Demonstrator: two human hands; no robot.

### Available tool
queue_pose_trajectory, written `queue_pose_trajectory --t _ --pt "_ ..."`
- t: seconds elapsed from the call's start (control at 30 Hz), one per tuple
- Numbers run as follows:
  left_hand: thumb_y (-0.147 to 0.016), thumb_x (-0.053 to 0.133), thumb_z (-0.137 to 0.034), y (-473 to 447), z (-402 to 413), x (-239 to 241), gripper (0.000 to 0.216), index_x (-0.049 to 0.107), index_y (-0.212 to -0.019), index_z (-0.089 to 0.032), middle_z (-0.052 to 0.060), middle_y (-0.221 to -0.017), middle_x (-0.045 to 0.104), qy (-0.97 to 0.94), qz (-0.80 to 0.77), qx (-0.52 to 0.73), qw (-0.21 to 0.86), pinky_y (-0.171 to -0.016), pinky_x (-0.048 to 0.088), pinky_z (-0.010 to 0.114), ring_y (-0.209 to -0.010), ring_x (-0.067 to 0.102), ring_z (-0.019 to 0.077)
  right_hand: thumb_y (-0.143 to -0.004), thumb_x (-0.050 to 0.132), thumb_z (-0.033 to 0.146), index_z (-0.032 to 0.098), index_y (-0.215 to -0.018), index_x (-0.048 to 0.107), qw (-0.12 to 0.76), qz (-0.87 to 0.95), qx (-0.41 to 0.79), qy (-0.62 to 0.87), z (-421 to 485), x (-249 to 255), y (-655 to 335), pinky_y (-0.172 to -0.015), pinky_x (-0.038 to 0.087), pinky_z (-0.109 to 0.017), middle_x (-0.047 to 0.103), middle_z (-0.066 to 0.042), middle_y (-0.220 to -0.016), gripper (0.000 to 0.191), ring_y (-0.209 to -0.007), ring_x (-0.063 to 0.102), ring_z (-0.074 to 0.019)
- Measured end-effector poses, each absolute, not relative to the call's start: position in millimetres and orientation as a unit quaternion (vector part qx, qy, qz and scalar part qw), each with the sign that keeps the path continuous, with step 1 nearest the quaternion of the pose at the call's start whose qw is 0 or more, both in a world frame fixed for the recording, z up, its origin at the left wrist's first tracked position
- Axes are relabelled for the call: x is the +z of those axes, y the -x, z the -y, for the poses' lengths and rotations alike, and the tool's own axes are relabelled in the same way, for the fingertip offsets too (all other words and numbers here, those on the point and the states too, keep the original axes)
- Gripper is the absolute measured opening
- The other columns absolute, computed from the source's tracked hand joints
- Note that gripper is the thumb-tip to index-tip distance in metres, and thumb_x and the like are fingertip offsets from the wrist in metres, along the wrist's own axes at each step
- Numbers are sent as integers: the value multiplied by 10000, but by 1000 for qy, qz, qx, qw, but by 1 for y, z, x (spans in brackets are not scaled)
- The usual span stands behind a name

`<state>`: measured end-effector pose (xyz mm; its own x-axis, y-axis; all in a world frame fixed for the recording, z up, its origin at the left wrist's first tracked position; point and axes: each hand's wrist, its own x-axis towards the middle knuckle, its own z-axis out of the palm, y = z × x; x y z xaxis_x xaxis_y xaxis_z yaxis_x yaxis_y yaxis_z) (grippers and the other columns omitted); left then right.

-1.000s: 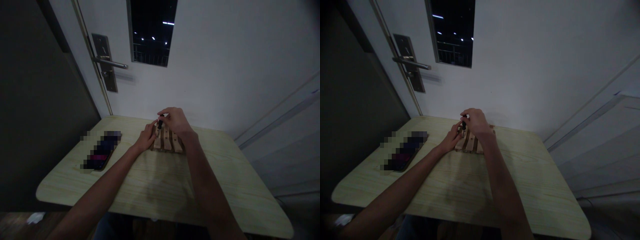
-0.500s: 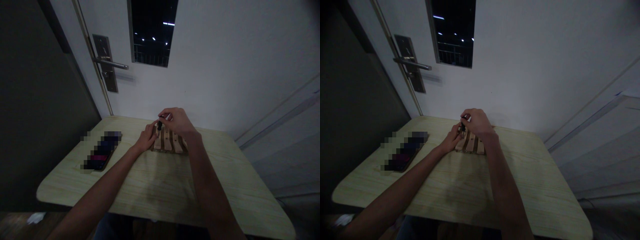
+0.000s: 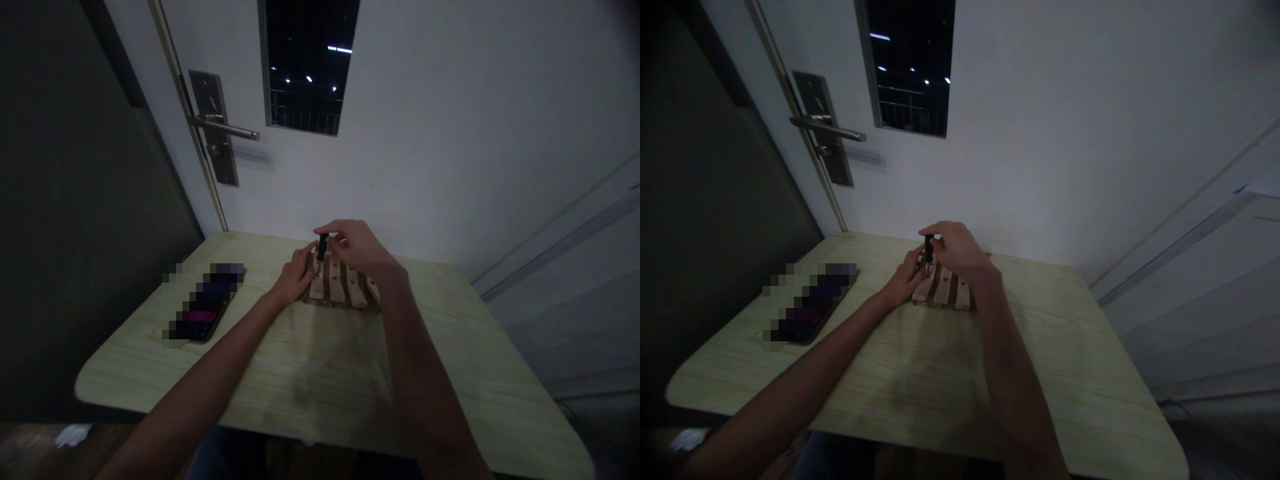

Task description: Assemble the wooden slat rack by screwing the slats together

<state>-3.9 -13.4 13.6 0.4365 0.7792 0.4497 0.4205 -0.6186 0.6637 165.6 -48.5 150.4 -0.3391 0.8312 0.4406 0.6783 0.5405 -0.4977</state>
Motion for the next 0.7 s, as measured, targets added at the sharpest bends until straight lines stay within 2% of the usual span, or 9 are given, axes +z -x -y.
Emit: queue_pose_trajectory --t 0.07,0.17,0.33,0.53,0.7 --pt "-935 382 -395 4 14 13 620 219 -1506 -217 164 -1371 442 -814 -368 383 236 -970 416 528 -1202 464 319 -816 522 48 175 -1047 734 330 811 117 469 51 153 -166 -774 513 -312 725 -90 -1063 339 -887 656 -175" --pt "-938 383 -394 4 13 12 621 219 -1507 -209 169 -1374 439 -814 -364 386 235 -972 415 529 -1211 462 324 -804 569 72 181 -1033 714 330 805 129 476 54 158 -164 -680 498 -274 726 -47 -909 292 -716 632 -139" --pt "-945 378 -407 5 10 9 614 219 -1508 -221 155 -1355 449 -819 -355 393 222 -997 405 512 -1226 449 313 -774 703 172 173 -812 666 343 793 105 493 52 159 -161 -652 452 -257 639 -1 -694 53 -655 587 -126" --pt "-942 370 -425 5 9 8 629 211 -1509 -205 159 -1323 462 -817 -367 385 222 -971 419 510 -1188 466 307 -795 716 322 191 -727 558 364 789 92 487 46 152 -161 -626 416 -270 605 12 -681 216 -607 536 -117" --pt "-940 367 -418 4 9 7 629 207 -1510 -204 161 -1354 446 -819 -367 382 222 -991 403 522 -1217 447 312 -810 698 231 177 -768 639 363 812 104 444 49 155 -157 -645 454 -261 659 -5 -718 90 -639 579 -121"
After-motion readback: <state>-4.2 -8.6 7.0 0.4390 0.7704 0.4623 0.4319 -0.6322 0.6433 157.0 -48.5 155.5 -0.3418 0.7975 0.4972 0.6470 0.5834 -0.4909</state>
